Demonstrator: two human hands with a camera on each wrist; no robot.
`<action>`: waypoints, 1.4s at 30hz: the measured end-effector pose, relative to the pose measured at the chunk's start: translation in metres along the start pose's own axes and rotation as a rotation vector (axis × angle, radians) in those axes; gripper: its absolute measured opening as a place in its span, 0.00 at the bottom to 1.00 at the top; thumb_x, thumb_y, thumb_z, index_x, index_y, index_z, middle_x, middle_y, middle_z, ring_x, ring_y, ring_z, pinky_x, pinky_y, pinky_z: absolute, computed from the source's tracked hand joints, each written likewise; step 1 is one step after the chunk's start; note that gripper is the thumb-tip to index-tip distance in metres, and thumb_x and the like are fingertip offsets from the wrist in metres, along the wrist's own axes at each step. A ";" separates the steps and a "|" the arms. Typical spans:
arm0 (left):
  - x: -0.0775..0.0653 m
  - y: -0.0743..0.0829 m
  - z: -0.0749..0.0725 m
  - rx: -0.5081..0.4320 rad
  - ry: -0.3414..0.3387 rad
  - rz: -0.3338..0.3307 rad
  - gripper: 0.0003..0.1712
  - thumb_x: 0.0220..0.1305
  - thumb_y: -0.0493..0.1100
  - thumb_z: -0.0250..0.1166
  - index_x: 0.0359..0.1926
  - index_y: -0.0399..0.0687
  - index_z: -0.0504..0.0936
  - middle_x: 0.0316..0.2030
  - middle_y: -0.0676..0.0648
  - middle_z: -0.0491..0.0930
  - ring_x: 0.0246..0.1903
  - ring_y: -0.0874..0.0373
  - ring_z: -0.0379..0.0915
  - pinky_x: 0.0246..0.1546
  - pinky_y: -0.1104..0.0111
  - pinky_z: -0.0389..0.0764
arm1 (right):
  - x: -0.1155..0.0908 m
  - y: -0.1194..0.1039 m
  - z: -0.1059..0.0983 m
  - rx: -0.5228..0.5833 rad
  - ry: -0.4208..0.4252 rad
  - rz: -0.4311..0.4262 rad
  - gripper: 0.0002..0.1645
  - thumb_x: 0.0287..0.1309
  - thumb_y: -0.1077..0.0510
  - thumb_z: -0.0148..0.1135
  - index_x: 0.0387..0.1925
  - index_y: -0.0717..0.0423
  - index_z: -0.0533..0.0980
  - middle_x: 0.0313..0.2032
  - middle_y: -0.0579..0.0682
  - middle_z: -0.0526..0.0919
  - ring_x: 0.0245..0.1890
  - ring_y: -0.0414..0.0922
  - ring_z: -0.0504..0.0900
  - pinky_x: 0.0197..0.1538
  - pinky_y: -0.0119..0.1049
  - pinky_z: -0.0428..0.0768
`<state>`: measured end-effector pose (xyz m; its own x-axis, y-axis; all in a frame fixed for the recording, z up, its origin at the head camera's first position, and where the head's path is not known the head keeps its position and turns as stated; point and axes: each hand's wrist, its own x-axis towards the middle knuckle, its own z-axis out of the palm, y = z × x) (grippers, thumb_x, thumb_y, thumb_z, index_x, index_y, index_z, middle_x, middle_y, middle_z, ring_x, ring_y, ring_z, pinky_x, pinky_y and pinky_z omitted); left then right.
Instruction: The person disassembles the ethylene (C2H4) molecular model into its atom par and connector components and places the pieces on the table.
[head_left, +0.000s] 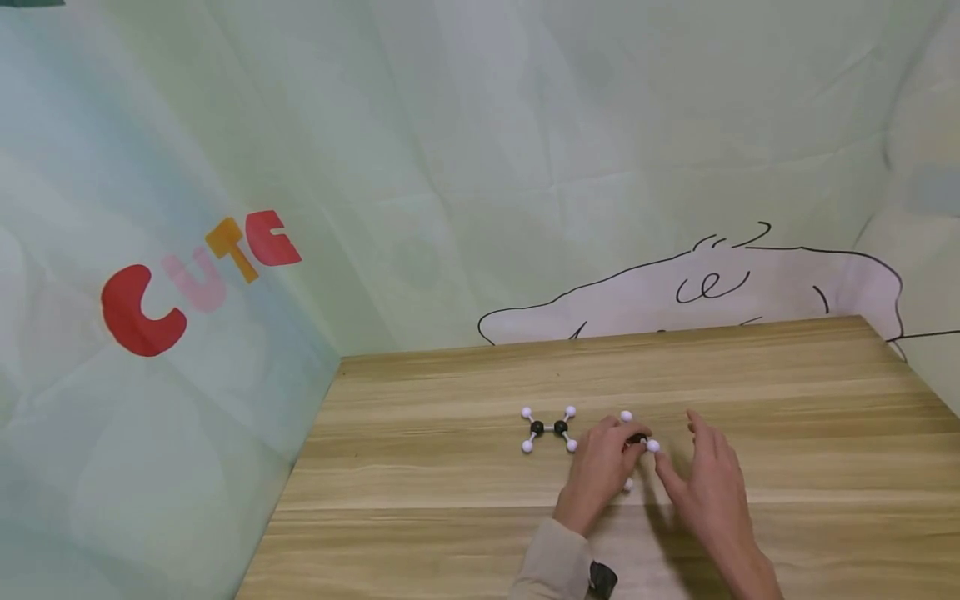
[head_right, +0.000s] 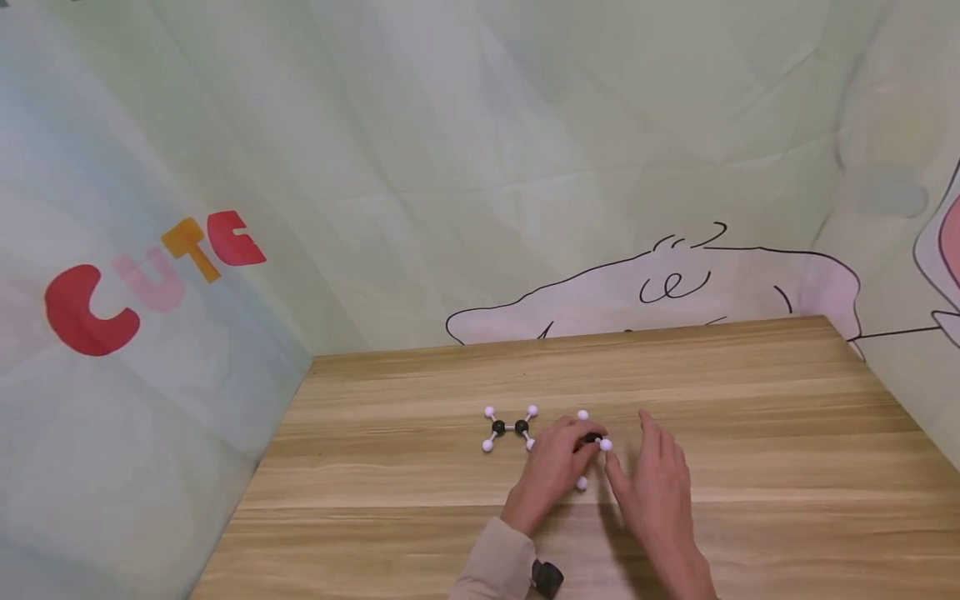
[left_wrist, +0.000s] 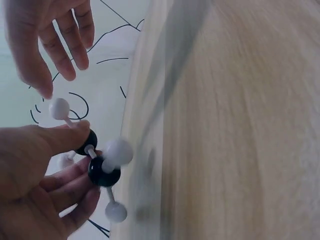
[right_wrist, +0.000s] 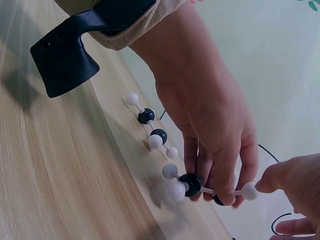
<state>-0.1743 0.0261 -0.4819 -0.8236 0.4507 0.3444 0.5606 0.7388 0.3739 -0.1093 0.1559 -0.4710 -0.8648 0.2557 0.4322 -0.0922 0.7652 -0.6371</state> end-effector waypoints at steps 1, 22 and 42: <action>0.000 -0.001 0.000 -0.051 0.010 -0.005 0.09 0.61 0.48 0.66 0.44 0.59 0.85 0.36 0.55 0.82 0.36 0.66 0.77 0.34 0.79 0.72 | 0.000 0.000 0.000 0.004 -0.004 0.004 0.41 0.49 0.58 0.70 0.61 0.70 0.63 0.48 0.68 0.74 0.46 0.63 0.73 0.47 0.58 0.69; -0.002 -0.009 -0.012 -0.385 -0.001 0.036 0.06 0.59 0.44 0.69 0.37 0.50 0.83 0.32 0.50 0.77 0.27 0.69 0.69 0.30 0.86 0.69 | 0.006 -0.005 -0.001 0.064 -0.046 0.016 0.26 0.52 0.58 0.69 0.51 0.66 0.72 0.39 0.60 0.81 0.39 0.55 0.79 0.40 0.51 0.74; -0.005 -0.004 -0.034 -0.203 -0.022 0.118 0.03 0.58 0.41 0.69 0.34 0.51 0.84 0.35 0.52 0.77 0.29 0.71 0.71 0.31 0.90 0.68 | 0.004 -0.009 0.002 0.112 -0.099 -0.001 0.07 0.54 0.61 0.67 0.35 0.58 0.79 0.29 0.48 0.82 0.31 0.41 0.77 0.35 0.37 0.75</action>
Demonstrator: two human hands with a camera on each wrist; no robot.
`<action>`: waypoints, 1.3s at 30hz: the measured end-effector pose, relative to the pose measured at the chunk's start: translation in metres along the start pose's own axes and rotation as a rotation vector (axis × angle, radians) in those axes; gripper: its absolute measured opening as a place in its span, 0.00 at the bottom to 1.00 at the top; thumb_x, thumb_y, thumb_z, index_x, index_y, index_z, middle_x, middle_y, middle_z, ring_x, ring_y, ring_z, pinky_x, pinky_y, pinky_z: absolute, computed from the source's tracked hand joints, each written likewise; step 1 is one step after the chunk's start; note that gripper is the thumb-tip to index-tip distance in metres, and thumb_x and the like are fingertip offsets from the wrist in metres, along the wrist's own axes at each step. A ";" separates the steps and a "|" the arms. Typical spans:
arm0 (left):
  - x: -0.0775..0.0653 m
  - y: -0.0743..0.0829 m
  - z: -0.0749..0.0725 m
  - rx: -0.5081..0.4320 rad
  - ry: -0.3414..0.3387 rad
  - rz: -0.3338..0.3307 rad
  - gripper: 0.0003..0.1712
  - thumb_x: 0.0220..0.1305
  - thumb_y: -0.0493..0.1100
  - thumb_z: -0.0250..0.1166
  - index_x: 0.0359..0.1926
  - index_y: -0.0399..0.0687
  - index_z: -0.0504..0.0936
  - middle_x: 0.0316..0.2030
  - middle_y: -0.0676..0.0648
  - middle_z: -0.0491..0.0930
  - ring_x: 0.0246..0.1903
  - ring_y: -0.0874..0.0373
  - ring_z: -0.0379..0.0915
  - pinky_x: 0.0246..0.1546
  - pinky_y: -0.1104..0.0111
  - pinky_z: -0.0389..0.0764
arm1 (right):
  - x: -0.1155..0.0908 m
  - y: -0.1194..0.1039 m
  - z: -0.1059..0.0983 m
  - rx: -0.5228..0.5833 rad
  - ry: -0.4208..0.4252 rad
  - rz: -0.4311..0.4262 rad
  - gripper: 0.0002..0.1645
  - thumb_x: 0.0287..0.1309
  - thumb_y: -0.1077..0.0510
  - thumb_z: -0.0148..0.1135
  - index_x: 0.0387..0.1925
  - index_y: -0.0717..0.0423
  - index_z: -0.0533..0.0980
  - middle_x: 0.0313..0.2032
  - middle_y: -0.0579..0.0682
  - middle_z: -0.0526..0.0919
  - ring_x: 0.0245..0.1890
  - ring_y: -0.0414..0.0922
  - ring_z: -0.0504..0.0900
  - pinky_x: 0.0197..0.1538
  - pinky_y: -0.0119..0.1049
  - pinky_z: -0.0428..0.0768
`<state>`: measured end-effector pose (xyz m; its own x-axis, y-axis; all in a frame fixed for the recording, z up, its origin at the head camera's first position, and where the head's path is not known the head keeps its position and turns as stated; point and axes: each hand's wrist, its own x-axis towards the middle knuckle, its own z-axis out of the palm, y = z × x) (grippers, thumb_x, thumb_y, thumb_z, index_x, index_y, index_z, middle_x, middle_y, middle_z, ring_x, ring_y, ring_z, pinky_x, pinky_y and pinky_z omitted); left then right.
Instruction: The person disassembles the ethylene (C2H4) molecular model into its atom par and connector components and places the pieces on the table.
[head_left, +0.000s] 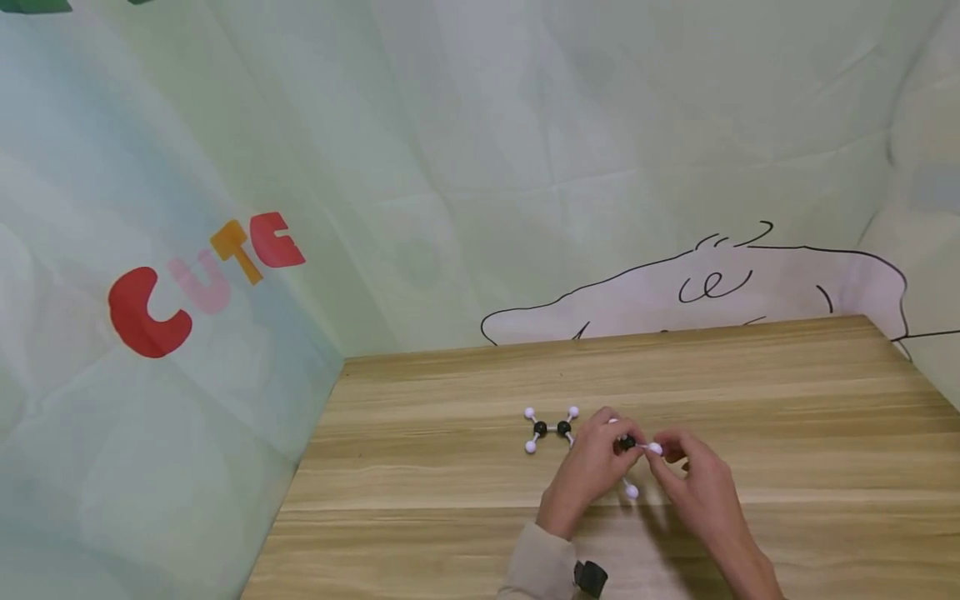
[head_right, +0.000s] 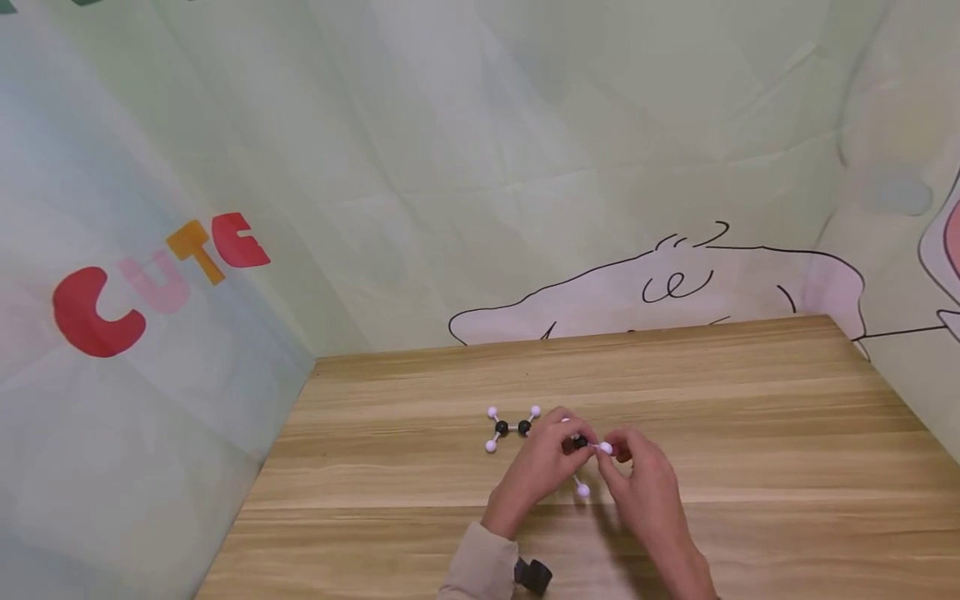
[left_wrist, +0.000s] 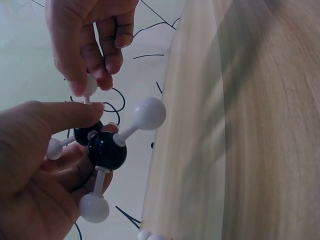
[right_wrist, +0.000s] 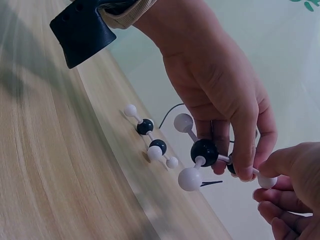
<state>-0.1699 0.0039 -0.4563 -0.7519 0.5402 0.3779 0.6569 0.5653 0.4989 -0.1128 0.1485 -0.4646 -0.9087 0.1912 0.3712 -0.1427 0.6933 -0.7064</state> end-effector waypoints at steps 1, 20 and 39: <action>0.000 0.000 -0.001 0.005 -0.007 -0.001 0.03 0.58 0.41 0.69 0.34 0.51 0.84 0.35 0.52 0.77 0.29 0.71 0.71 0.31 0.89 0.68 | 0.000 0.000 0.000 0.002 -0.008 0.004 0.06 0.54 0.61 0.67 0.35 0.58 0.79 0.29 0.48 0.83 0.31 0.41 0.77 0.35 0.36 0.74; 0.004 0.001 -0.015 0.063 -0.176 -0.017 0.03 0.59 0.45 0.68 0.34 0.54 0.85 0.38 0.55 0.81 0.33 0.71 0.73 0.33 0.86 0.69 | -0.005 -0.001 -0.002 0.004 0.002 -0.052 0.04 0.54 0.62 0.68 0.32 0.56 0.80 0.28 0.46 0.82 0.30 0.38 0.76 0.34 0.34 0.76; 0.001 -0.028 -0.056 -0.038 -0.038 -0.259 0.04 0.61 0.44 0.67 0.33 0.50 0.84 0.35 0.52 0.77 0.33 0.64 0.74 0.33 0.77 0.76 | 0.005 0.014 -0.033 0.012 0.175 -0.044 0.06 0.50 0.65 0.68 0.33 0.59 0.80 0.26 0.49 0.82 0.27 0.29 0.73 0.33 0.17 0.68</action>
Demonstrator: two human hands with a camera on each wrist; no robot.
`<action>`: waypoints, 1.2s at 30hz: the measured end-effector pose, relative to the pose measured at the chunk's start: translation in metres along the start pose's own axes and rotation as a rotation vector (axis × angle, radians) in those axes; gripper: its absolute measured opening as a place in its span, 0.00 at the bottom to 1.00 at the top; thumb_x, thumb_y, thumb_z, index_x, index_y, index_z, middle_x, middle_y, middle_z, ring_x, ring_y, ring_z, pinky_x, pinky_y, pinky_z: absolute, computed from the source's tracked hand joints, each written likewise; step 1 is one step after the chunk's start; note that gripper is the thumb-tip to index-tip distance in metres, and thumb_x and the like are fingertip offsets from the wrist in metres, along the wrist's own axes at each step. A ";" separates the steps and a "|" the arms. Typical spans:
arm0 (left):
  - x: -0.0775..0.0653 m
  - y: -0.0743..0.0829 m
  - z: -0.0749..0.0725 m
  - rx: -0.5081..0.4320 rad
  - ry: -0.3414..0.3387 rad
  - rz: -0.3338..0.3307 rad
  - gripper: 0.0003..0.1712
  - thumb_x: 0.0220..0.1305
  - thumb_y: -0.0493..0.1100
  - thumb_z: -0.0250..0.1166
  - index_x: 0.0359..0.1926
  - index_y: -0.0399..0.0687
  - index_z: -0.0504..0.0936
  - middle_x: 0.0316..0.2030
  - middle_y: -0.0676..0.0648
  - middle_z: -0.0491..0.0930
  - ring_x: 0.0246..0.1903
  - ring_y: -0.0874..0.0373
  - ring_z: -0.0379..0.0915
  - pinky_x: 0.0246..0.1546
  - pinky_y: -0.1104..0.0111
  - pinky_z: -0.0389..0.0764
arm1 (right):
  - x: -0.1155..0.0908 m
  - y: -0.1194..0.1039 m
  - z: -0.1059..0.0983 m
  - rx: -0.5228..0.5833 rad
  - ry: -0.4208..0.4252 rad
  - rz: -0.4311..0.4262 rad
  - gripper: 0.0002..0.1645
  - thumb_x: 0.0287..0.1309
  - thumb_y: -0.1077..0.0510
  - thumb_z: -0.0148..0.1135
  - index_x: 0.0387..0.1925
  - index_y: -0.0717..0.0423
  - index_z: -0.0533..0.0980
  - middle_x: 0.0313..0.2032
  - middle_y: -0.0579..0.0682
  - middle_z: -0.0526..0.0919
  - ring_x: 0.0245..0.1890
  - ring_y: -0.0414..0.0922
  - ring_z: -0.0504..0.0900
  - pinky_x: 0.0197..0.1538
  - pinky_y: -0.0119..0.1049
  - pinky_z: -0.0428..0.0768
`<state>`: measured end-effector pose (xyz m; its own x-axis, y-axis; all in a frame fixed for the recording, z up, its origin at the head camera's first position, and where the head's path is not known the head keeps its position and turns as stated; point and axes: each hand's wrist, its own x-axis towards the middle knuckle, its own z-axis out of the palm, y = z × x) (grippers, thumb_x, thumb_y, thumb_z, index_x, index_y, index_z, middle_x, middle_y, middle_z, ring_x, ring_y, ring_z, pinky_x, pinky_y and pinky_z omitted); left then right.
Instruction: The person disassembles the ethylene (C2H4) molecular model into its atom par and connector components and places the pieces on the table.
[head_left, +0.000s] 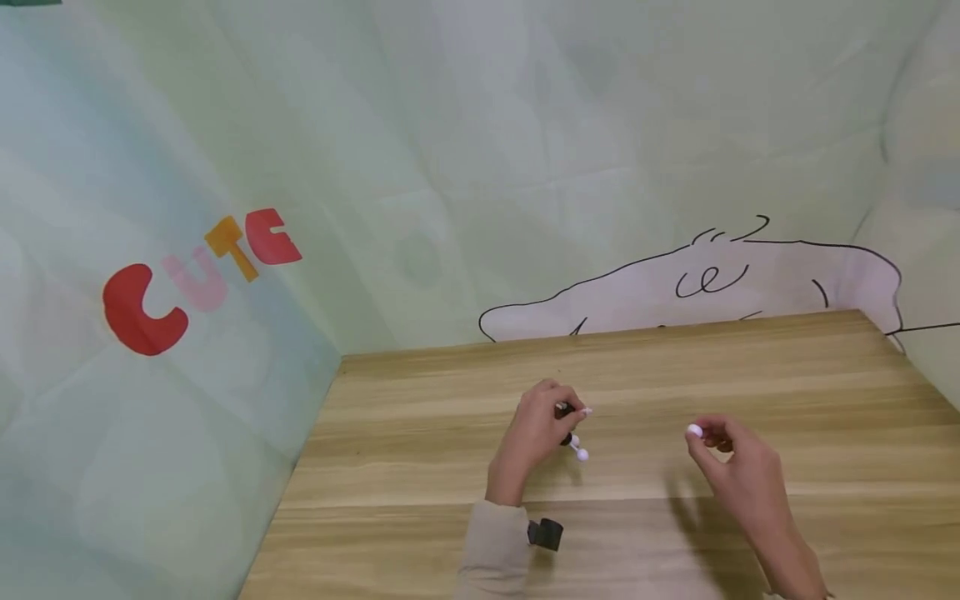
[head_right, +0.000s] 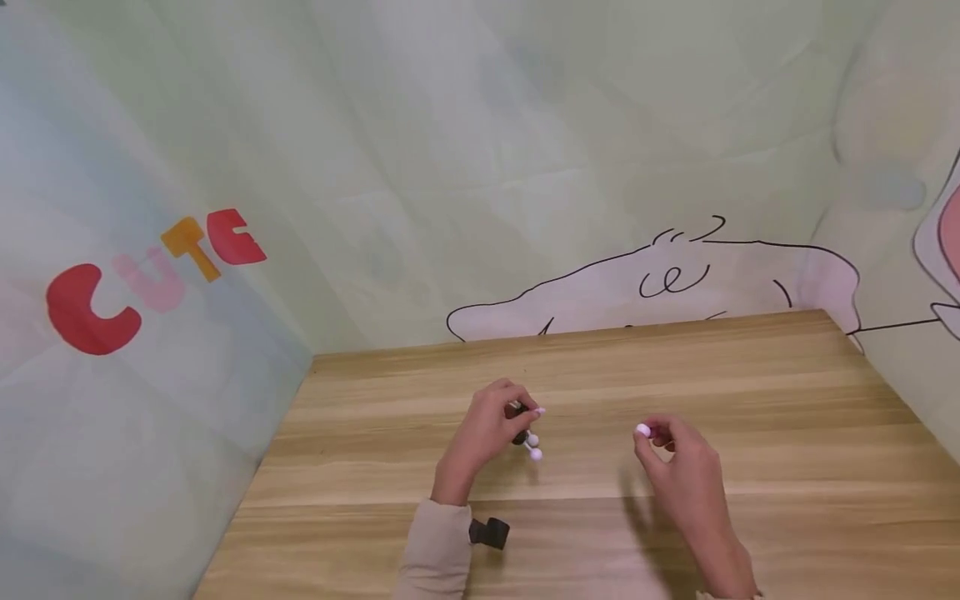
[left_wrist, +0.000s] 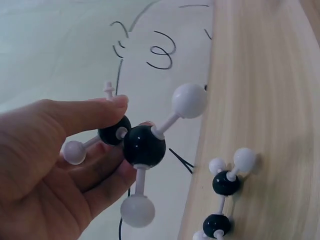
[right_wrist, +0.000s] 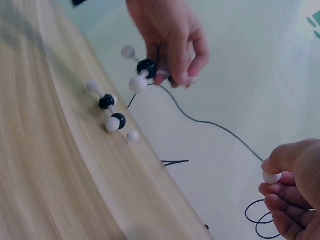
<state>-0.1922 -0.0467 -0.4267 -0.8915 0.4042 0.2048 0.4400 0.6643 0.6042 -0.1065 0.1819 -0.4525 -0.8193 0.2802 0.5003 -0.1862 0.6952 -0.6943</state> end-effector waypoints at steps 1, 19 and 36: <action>0.000 0.000 -0.002 -0.022 -0.006 -0.003 0.04 0.61 0.44 0.67 0.33 0.50 0.84 0.35 0.51 0.77 0.32 0.64 0.74 0.33 0.78 0.76 | 0.002 0.002 0.001 -0.009 -0.011 -0.018 0.07 0.50 0.65 0.68 0.33 0.59 0.80 0.27 0.50 0.83 0.28 0.31 0.73 0.33 0.17 0.69; -0.011 0.007 -0.004 -0.076 -0.078 -0.010 0.07 0.62 0.38 0.65 0.41 0.52 0.85 0.37 0.52 0.77 0.32 0.68 0.71 0.38 0.77 0.74 | 0.017 0.027 0.042 -0.135 -0.210 -0.057 0.06 0.54 0.65 0.65 0.33 0.65 0.79 0.30 0.58 0.82 0.32 0.53 0.80 0.37 0.51 0.77; -0.012 0.013 -0.001 -0.061 -0.096 -0.001 0.08 0.62 0.37 0.64 0.43 0.48 0.81 0.39 0.49 0.77 0.33 0.67 0.72 0.33 0.80 0.74 | 0.030 0.037 0.070 -0.259 -0.296 -0.032 0.05 0.54 0.65 0.62 0.32 0.66 0.78 0.30 0.59 0.82 0.33 0.55 0.78 0.40 0.52 0.75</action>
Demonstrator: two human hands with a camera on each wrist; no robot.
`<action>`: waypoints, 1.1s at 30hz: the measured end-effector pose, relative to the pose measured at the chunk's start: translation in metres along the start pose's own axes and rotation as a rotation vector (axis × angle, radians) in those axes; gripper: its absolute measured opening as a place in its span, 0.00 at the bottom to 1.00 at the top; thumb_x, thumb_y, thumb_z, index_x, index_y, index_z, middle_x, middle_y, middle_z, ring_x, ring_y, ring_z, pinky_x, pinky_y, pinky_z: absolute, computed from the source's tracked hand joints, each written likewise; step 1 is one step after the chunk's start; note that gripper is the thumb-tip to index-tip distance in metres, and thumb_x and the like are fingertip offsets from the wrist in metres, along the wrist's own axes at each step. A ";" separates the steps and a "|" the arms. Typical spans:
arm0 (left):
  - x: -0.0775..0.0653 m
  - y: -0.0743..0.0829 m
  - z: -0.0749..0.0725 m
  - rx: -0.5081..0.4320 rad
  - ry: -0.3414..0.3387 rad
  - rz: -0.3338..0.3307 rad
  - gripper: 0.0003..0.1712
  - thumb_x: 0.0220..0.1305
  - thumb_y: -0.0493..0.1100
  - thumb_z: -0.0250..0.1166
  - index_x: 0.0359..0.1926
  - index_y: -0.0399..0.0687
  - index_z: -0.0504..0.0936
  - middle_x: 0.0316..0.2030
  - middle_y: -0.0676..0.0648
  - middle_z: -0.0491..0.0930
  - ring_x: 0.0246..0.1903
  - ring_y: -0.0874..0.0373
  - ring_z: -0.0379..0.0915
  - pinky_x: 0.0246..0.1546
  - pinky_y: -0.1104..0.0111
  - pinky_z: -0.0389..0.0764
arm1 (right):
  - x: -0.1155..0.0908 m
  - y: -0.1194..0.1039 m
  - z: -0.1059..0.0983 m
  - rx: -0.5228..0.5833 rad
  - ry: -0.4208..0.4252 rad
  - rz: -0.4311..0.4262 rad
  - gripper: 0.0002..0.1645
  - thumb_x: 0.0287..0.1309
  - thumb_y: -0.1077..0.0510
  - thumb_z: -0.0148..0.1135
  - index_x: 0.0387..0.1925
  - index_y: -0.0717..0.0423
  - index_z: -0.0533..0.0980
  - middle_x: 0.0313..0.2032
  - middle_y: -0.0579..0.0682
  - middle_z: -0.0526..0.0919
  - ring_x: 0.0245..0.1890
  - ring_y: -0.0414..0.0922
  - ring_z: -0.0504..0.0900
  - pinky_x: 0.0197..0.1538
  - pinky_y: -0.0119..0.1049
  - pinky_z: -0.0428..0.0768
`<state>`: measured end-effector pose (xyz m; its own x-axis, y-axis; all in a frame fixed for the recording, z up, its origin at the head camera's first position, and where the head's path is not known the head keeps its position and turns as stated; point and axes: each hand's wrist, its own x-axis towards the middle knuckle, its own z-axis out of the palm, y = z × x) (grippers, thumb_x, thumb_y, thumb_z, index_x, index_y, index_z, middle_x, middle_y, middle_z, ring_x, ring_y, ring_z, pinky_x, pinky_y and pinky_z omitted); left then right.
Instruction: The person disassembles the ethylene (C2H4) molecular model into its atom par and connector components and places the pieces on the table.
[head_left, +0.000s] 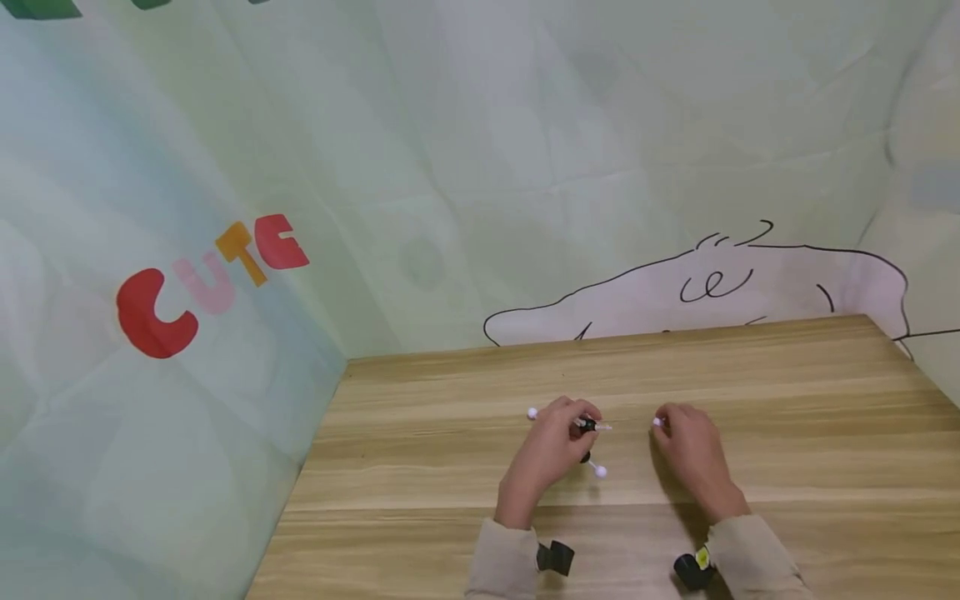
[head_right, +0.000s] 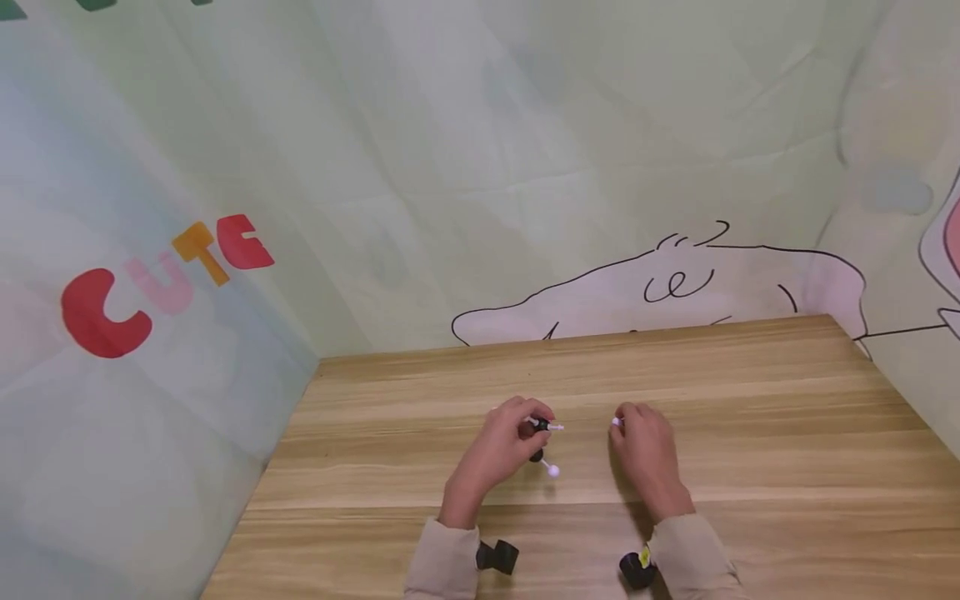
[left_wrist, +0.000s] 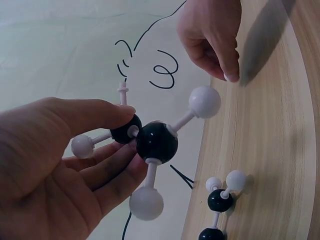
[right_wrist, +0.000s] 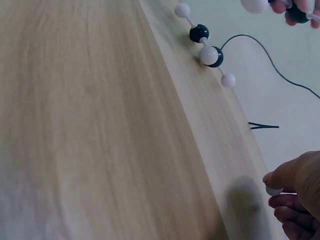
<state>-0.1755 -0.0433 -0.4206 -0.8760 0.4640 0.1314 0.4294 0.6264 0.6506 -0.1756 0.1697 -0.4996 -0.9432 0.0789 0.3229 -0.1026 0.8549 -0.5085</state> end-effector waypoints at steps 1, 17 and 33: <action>0.000 0.000 0.001 -0.002 0.001 0.003 0.08 0.62 0.36 0.65 0.43 0.47 0.81 0.39 0.49 0.77 0.33 0.67 0.73 0.33 0.80 0.75 | 0.001 0.000 0.001 -0.004 -0.002 -0.003 0.05 0.54 0.66 0.62 0.31 0.66 0.77 0.29 0.59 0.81 0.32 0.55 0.77 0.40 0.52 0.75; -0.003 -0.001 0.001 0.003 -0.001 0.012 0.09 0.61 0.37 0.66 0.42 0.43 0.81 0.39 0.50 0.78 0.33 0.68 0.73 0.34 0.81 0.75 | 0.001 0.000 0.013 -0.033 0.040 -0.046 0.06 0.53 0.66 0.65 0.32 0.65 0.77 0.30 0.59 0.81 0.32 0.55 0.77 0.39 0.52 0.74; -0.003 0.000 0.000 0.020 -0.016 0.003 0.08 0.61 0.39 0.66 0.42 0.46 0.81 0.38 0.51 0.78 0.32 0.70 0.73 0.33 0.82 0.74 | 0.002 -0.002 0.014 -0.025 0.005 -0.013 0.10 0.55 0.64 0.65 0.35 0.67 0.76 0.32 0.61 0.81 0.33 0.56 0.77 0.40 0.52 0.73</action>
<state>-0.1726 -0.0450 -0.4206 -0.8712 0.4758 0.1209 0.4362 0.6374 0.6351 -0.1817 0.1610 -0.5086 -0.9403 0.0696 0.3332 -0.1073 0.8684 -0.4842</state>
